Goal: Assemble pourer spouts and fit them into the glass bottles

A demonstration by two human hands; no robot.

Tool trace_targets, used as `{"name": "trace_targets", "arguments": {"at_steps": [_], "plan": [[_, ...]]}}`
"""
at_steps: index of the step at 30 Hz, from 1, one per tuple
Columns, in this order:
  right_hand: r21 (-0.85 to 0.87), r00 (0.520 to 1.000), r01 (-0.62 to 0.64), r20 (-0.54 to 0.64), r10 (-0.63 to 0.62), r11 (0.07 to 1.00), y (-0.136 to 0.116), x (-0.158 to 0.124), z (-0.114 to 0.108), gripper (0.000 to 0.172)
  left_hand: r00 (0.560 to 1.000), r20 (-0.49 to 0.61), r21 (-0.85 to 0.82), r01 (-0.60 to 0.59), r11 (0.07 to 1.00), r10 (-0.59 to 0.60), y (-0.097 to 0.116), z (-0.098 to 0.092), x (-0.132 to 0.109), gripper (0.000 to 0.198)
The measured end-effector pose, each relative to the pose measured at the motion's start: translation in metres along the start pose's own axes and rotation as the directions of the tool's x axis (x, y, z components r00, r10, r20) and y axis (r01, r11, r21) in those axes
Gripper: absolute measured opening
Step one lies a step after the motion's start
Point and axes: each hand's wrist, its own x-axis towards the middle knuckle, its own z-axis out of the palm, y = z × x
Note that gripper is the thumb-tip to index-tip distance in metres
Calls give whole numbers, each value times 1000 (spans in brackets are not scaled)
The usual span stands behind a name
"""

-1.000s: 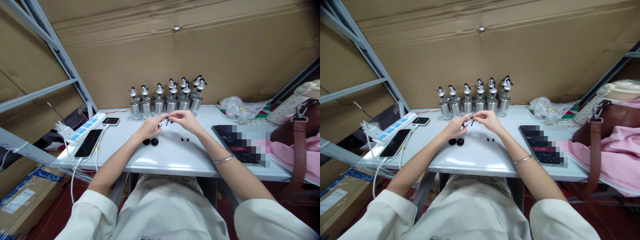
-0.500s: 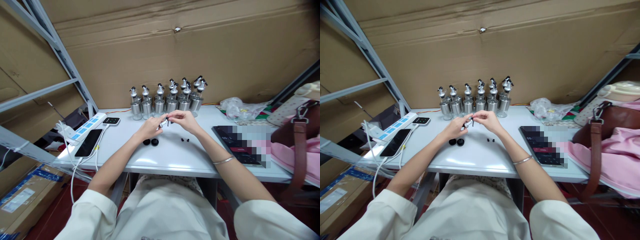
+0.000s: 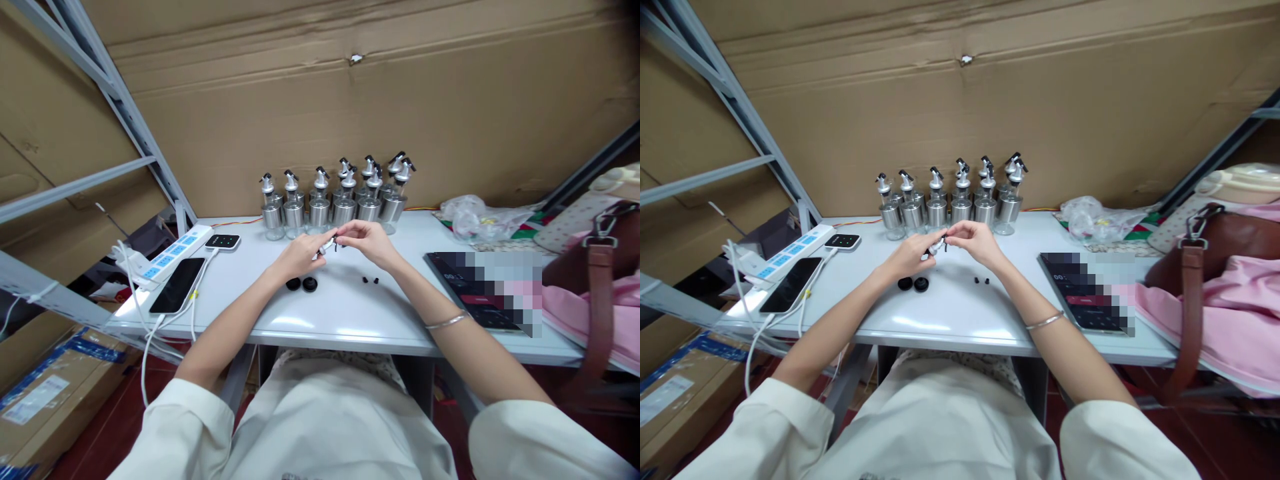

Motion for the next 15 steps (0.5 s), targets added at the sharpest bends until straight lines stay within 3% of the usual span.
{"name": "trace_targets", "arguments": {"at_steps": [7, 15], "plan": [[134, 998, -62, 33, 58, 989, 3, 1, 1, 35, 999, -23, 3, 47, 999, -47, 7, -3, 1, 57], [258, 909, -283, 380, 172, 924, 0, -5, 2, 30, 991, -14, 39, 130, 991, -130, 9, -5, 2, 56]]}}
